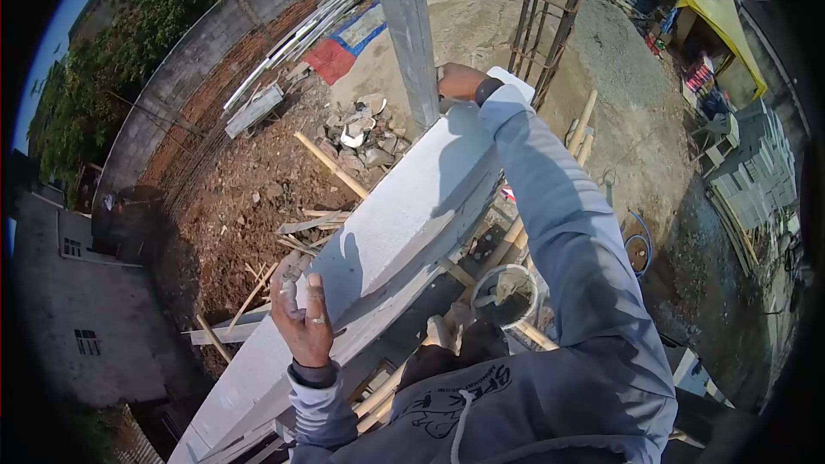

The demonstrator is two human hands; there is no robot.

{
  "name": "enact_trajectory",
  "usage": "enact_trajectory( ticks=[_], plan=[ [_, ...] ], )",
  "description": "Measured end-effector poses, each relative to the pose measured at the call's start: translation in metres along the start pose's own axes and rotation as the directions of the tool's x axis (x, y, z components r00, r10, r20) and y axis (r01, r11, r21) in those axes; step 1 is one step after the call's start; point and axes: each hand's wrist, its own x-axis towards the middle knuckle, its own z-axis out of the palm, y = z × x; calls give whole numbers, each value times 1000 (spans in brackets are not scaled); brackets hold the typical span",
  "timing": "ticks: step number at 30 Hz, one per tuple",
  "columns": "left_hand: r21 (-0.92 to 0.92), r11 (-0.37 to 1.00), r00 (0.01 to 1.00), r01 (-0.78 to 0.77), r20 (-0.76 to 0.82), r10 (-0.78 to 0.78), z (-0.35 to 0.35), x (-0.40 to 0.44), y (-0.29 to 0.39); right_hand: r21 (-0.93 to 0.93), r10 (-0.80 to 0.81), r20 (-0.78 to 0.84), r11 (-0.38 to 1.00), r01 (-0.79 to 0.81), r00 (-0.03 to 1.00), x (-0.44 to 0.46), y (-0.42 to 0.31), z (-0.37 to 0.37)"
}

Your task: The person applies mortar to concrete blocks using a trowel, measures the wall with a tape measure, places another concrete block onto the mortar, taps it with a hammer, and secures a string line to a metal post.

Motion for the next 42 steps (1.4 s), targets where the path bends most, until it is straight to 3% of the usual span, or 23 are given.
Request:
enact_trajectory(
  ticks=[2, 5, 7, 11, 12, 15, 18, 21, 23, 27, 30, 31, 32, 33, 34, 35, 37, 39, 40, 42],
  plan=[
    [32, 999, 1000, -19, -24, 20, -11, -5, -8, -248, -29, 131, 967, 61, 991, 21, 18, 8],
    [-77, 995, 998, 55, -18, -57, -23, -3, -4, -142, 102, 118, 986, -85, 988, 20, 15, 4],
    [-34, 999, 1000, 15, 9, -15, -27, 2, -21, -55, 183, 84, 982, -179, 979, 2, -1, -1],
    [-143, 990, 999, 6, 47, 1, 7, 24, -37, 176, 110, 25, 978, -113, 994, 0, 26, 19],
    [-124, 992, 996, -7, 83, 17, 18, 34, -36, 265, 156, 5, 952, -152, 988, -27, -9, -4],
    [-186, 981, 988, 63, 153, -35, 59, 60, -7, 304, 57, -276, 952, 31, 960, -28, 15, 27],
    [-6, 1000, 966, -28, 255, 28, 107, 87, 5, 433, 128, -543, 889, 146, 830, -67, -10, 43],
    [172, 982, 942, -81, 334, 19, 153, 107, 9, 517, 252, -594, 847, 122, 764, -93, -44, 59],
    [234, 972, 930, 10, 355, -95, 180, 117, 9, 609, 301, -622, 766, 205, 723, -103, -67, 71],
    [386, 921, 940, 56, 291, -179, 204, 131, 24, 671, 313, -601, 698, 251, 735, -95, -75, 86],
    [6, 977, 900, 215, 386, -200, 227, 153, -36, 678, 186, -492, 694, 241, 851, -96, -66, 76],
    [-117, 955, 896, 271, 394, -206, 225, 157, -38, 646, 221, -540, 727, 232, 812, -92, -53, 71],
    [-121, 955, 908, 271, 361, -212, 223, 164, -39, 612, 248, -588, 759, 223, 770, -83, -40, 63],
    [-139, 951, 909, 275, 361, -210, 220, 171, -37, 640, 405, -583, 763, 91, 704, -75, -29, 50],
    [-155, 949, 909, 275, 363, -204, 218, 180, -35, 622, 369, -522, 782, 47, 769, -60, -8, 39],
    [-169, 947, 908, 275, 370, -197, 218, 187, -34, 588, 240, -571, 787, 187, 785, -37, 15, 44],
    [-161, 961, 929, 227, 333, -163, 223, 202, -35, 523, -38, -422, 806, 278, 906, -5, 25, 32],
    [-123, 967, 929, 224, 328, -174, 224, 213, -26, 350, 114, -86, 934, -77, 990, 8, 10, 15],
    [-143, 975, 944, 171, 306, -120, 226, 216, -25, 211, 220, 72, 950, -230, 973, 8, 0, 4],
    [-52, 985, 939, 167, 313, -143, 221, 217, -6, 430, 162, 81, 884, -181, 983, -1, -10, -9]
  ],
)
